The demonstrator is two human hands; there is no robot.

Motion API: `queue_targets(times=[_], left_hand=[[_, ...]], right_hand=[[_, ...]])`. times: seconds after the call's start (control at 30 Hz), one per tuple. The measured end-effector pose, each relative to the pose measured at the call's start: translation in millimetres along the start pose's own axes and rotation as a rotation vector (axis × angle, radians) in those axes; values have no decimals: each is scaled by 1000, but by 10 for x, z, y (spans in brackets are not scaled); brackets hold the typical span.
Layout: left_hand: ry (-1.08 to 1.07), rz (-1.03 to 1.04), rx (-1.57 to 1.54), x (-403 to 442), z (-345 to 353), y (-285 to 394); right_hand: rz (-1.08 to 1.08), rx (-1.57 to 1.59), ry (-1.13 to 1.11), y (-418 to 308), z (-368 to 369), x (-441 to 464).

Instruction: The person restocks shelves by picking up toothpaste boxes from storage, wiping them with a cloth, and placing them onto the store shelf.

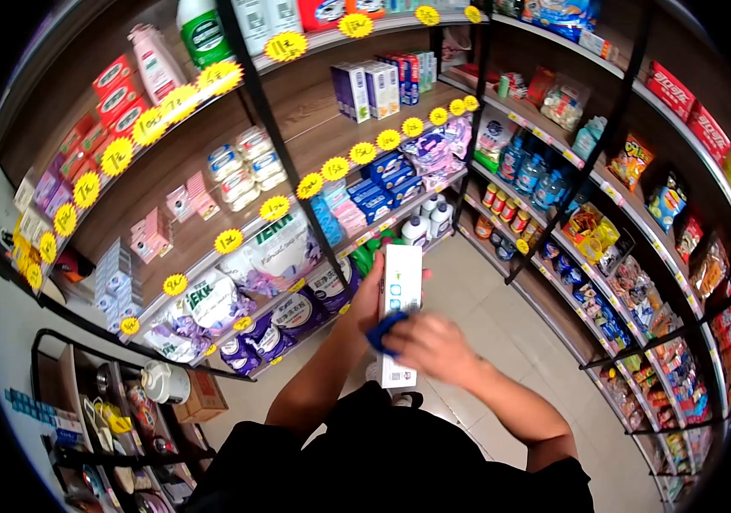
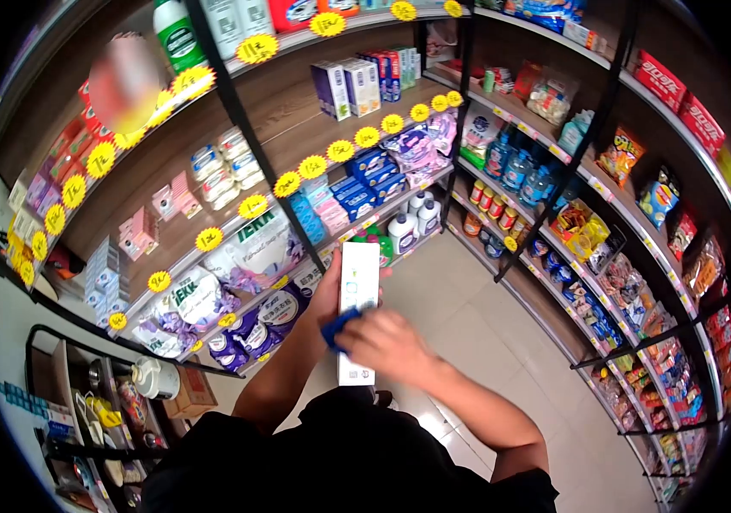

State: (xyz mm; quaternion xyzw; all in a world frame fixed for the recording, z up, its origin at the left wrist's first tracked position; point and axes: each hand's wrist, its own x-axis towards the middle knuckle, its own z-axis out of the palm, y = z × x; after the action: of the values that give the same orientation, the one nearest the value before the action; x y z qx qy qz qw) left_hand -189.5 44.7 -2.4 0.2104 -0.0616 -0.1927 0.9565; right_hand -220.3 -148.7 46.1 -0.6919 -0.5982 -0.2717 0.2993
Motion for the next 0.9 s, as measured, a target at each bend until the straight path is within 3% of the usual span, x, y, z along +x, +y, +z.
queue_targets(times=[0.07,0.1,0.17,0.4,0.5,0.57,0.67,0.83,0.9], left_hand=[[163,54,104,119,285,-127],[91,19,38,253,-3,-150],[148,5,133,410,-25,-194],[283,-79,261,1046,-82,-151],[221,8,298,1349,-134,-73],[314,71,381,1543,-199,-29],[235,-86,87,1790,-415,159],[222,26,-53,2100,-344,468],[265,62,62,2249,-522,552]], right_hand=[[165,12,63,372,-37,106],[227,-8,103,565,-78,187],[340,-46,186,890,-159,324],[433,-113,244,1708,-91,332],[480,-163,246,2055,-46,417],[554,-100,360,2310,15,490],[782,122,472,2574,73,605],[513,50,270,2721,62,629],[501,100,212,2653,75,563]])
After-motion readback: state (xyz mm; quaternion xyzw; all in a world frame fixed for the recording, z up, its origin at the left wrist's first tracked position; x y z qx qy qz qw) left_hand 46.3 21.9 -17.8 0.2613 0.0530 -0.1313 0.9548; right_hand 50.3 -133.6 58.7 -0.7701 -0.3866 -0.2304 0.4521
